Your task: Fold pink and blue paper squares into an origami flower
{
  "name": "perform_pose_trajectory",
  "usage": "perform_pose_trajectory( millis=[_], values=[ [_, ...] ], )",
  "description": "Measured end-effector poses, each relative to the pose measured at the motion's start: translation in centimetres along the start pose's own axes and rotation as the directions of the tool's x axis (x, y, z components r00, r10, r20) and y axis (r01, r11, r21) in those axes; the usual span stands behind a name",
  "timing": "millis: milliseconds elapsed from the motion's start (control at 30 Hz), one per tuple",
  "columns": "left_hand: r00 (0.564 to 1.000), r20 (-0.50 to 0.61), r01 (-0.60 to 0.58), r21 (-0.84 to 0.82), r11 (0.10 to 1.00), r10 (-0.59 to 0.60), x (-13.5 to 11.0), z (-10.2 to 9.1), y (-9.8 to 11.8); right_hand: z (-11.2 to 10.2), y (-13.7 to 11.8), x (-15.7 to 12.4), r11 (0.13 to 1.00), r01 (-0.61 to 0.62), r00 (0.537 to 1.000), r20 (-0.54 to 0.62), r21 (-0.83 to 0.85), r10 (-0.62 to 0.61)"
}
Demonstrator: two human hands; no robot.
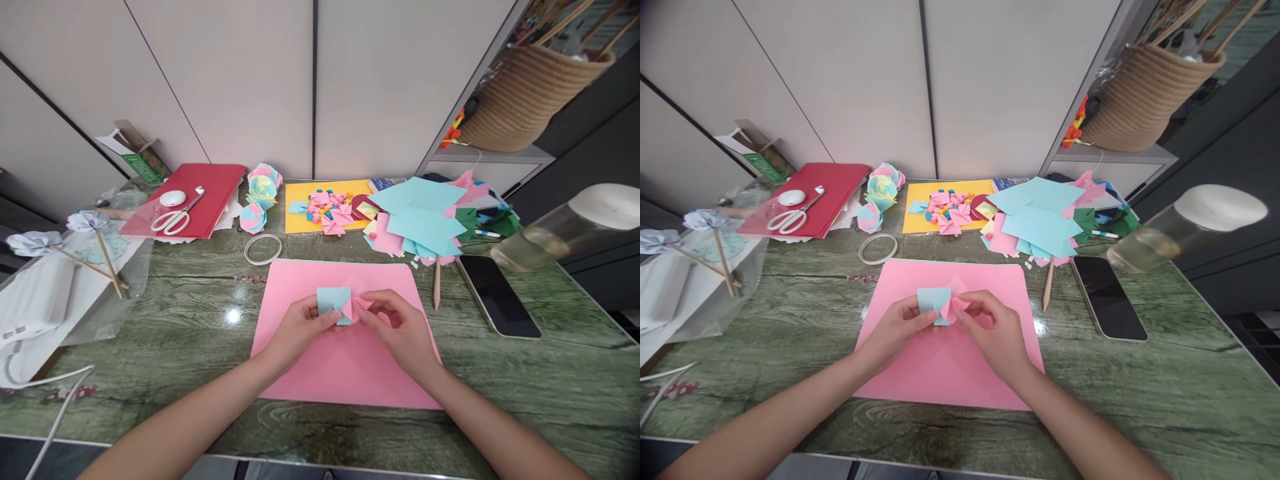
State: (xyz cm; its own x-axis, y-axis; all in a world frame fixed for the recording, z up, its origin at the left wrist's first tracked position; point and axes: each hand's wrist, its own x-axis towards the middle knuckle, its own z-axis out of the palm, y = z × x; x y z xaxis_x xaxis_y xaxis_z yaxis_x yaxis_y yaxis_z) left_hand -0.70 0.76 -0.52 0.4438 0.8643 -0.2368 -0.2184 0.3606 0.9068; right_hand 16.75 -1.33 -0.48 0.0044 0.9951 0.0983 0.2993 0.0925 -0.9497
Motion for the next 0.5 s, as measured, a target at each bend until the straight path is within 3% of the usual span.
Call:
perform_pose_trajectory(
  millis=[500],
  values=[
    [1.0, 0.021, 0.006, 0.0, 1.0, -0.006, -0.04, -0.24, -0.21, 0.08, 0.55, -0.29, 0.998, -0.069, 0.997, 0.015, 0.001, 0.069]
  ],
)
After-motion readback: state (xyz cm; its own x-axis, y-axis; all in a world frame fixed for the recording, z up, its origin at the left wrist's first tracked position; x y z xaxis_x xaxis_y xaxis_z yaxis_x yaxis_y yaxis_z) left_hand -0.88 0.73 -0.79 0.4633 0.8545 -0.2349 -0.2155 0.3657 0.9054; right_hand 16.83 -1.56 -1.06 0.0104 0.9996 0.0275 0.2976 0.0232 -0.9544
